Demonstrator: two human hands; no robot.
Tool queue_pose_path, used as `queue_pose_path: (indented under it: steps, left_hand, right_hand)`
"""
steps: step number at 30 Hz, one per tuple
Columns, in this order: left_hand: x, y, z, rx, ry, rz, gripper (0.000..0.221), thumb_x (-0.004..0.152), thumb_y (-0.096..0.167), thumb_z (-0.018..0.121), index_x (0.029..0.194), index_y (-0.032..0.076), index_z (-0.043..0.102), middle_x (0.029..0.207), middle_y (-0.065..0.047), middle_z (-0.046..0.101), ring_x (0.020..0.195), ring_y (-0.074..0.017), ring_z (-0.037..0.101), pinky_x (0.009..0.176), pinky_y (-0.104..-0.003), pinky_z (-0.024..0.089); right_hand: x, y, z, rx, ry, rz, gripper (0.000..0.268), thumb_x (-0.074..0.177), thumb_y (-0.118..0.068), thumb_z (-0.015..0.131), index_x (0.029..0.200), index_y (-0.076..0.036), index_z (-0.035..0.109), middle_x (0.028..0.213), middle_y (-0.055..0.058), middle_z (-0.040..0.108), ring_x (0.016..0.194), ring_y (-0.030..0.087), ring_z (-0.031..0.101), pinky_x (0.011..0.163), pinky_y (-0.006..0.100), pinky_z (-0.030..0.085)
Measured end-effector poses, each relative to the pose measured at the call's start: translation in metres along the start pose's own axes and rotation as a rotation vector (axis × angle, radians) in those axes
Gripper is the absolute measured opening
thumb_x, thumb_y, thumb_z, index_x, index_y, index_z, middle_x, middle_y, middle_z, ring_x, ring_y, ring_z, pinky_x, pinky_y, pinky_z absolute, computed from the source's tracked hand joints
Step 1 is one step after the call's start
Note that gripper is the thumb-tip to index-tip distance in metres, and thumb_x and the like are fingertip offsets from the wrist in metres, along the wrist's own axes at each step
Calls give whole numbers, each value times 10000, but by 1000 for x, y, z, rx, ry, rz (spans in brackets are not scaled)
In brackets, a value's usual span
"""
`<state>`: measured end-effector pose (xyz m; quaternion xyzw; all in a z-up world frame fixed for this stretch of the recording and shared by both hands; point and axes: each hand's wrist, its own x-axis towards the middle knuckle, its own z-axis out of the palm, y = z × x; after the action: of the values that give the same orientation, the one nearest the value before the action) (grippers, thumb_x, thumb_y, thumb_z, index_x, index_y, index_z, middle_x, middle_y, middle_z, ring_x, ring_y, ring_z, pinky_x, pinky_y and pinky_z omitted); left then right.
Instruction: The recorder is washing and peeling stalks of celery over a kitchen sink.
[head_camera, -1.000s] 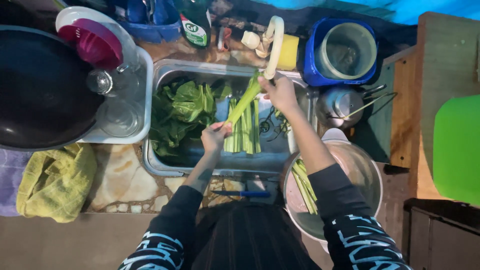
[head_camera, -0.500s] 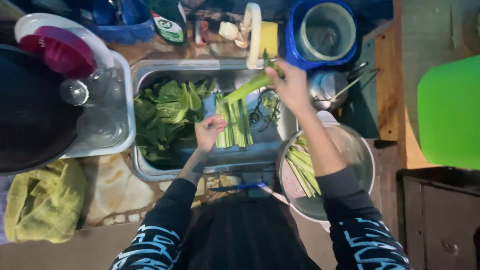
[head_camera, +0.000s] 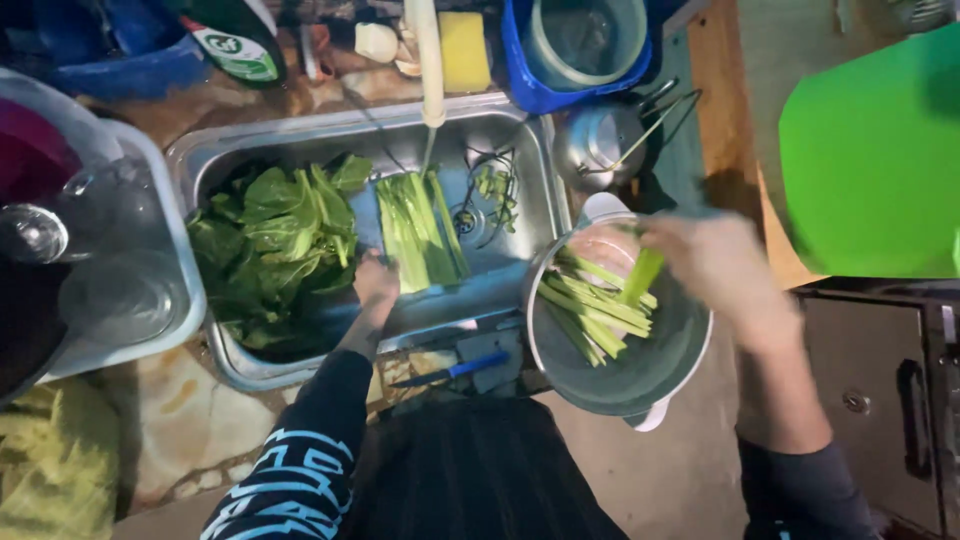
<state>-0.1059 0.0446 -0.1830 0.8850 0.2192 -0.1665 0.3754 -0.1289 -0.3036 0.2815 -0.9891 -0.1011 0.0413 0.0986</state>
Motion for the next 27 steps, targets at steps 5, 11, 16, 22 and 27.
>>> queue_pose_path:
  steps: [5,11,16,22,27]
  left_hand:
    - [-1,37,4,44,74,-90,741,701,459,879,1261,86,569,1229,-219,656,1104,-401,650,914,-492,521]
    - [24,20,32,94,-39,-135,667,756,414,858,1252,84,559,1103,-209,698,1034,-407,682,873,-506,551]
    - [39,-5,69,3,190,-168,407,982,555,641,1114,169,644,903,-153,724,779,-368,691,728,-510,519]
    - [-19,108,-41,-751,-56,341,276,1100,280,496,1027,48,628,809,-70,714,748,-137,676,720,-299,537]
    - [-42,140,-66,-849,-152,247,269,1072,289,517,1089,48,633,805,-44,705,720,-121,667,669,-295,539]
  right_hand:
    - [-20,43,133,-454,-402,-20,197,873,-194,655,1033,-162,766,920,122,746,937,317,719,857,465,556]
    - [24,-24,90,-86,-30,-63,471,695,-307,734,1124,-117,688,1020,166,758,936,380,706,751,503,526]
    - [75,-38,86,84,-123,109,381,911,-343,703,1231,-136,696,967,156,753,871,404,704,773,512,541]
    - [148,-48,188,638,-42,-14,403,992,-321,686,1305,-72,643,1083,154,762,973,262,752,834,379,579]
    - [205,-73,265,975,-89,26,403,943,-290,725,1221,-22,611,1011,97,725,879,159,710,741,334,584]
